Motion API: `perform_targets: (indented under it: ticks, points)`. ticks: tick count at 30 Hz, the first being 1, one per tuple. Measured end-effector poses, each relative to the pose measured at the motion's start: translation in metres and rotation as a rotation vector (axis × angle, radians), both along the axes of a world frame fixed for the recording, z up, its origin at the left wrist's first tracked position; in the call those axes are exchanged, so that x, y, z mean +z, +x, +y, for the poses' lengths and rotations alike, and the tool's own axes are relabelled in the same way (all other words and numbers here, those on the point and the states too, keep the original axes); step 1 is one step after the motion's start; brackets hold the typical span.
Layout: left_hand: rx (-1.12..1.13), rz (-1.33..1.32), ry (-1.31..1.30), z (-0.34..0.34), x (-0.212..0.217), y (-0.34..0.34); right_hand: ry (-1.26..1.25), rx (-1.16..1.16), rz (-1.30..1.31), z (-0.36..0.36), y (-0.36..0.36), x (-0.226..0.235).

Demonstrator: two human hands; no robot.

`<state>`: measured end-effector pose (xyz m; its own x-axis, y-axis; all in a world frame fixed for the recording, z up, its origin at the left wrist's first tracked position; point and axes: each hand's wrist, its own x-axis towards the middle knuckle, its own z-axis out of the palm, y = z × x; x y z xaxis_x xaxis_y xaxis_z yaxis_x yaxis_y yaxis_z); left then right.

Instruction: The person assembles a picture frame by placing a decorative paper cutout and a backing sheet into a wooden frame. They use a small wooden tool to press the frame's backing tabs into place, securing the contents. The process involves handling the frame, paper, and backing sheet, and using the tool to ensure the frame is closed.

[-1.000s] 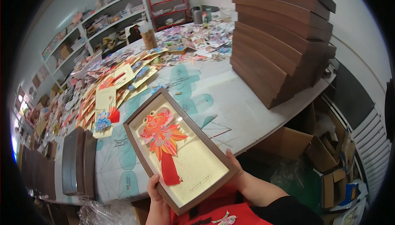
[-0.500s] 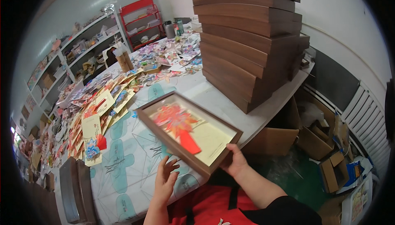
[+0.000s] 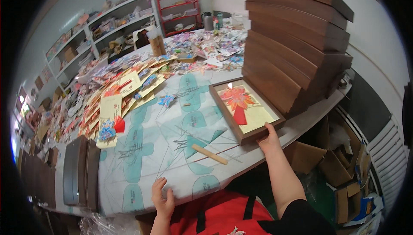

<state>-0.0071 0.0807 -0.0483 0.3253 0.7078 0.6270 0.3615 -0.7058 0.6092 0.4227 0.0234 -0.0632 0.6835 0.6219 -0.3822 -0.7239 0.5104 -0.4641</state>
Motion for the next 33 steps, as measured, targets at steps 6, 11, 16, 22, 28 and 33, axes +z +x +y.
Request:
perform_targets:
  ticks: [6, 11, 16, 22, 28, 33]
  points:
    - [-0.023, 0.056, -0.123, -0.069, -0.013, -0.036, -0.181, 0.356, -0.184, -0.002, 0.024, 0.001]
    - [0.389, 0.133, -0.533, -0.121, -0.089, -0.125, -0.722, 0.562, -0.654, -0.061, 0.053, 0.017]
    - [0.882, -0.227, -1.453, -0.237, -0.222, -0.205, -0.712, 0.130, -1.129, -0.060, 0.022, 0.009]
    - [0.897, -0.541, -1.848, -0.294, -0.260, -0.183, -0.401, 0.252, -1.504, -0.023, -0.102, 0.009]
    - [0.898, -0.590, -1.781, -0.258, -0.249, -0.186, -0.406, 0.502, -1.556, 0.008, -0.143, -0.014]
    - [0.954, -0.598, -1.824, -0.243, -0.246, -0.195, -0.449, 0.369, -2.074, 0.011, -0.166, -0.003]
